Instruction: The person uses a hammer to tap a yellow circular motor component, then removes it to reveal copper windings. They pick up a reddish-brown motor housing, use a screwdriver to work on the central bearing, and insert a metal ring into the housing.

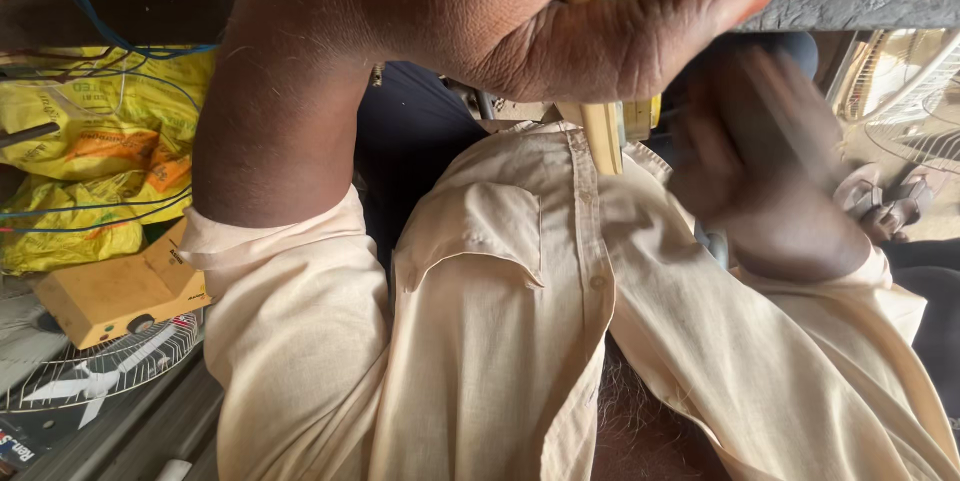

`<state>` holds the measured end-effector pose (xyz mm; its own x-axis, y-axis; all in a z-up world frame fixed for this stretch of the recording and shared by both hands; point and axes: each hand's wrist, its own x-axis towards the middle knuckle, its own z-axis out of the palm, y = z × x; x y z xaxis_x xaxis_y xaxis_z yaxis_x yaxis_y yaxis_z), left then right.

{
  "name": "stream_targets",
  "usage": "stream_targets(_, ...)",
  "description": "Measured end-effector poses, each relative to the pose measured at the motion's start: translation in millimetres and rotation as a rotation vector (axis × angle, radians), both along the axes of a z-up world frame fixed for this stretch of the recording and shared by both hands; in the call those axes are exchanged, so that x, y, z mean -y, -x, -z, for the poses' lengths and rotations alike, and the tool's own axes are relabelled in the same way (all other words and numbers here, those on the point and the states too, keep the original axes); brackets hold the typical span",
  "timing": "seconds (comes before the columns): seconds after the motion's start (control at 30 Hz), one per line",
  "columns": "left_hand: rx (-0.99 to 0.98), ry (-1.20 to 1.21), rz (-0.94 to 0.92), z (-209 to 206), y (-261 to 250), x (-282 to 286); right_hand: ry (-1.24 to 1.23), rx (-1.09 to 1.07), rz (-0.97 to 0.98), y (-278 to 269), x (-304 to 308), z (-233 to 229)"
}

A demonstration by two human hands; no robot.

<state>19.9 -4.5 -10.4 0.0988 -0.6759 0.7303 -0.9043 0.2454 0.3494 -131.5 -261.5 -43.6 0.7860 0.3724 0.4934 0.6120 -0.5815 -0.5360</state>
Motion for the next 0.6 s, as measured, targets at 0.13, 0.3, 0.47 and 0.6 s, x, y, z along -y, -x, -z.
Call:
stream_targets(0.13,0.125,0.058,-0.012,11,-7,16,-0.061,-0.156,0.056,-3,-13,-16)
stream_targets(0.3,0.233,0.055,-0.061,-6,-9,8,0.096,-0.138,0.128,-2,-16,-16)
stream_targets(0.47,-0.125,-0.028,0.06,-10,1,2,-0.075,-0.19,0.087,6,-8,-9)
stream_targets(0.6,-0.144,-0.109,0.063,-13,-8,2,-0.185,-0.233,0.166,18,-3,-17)
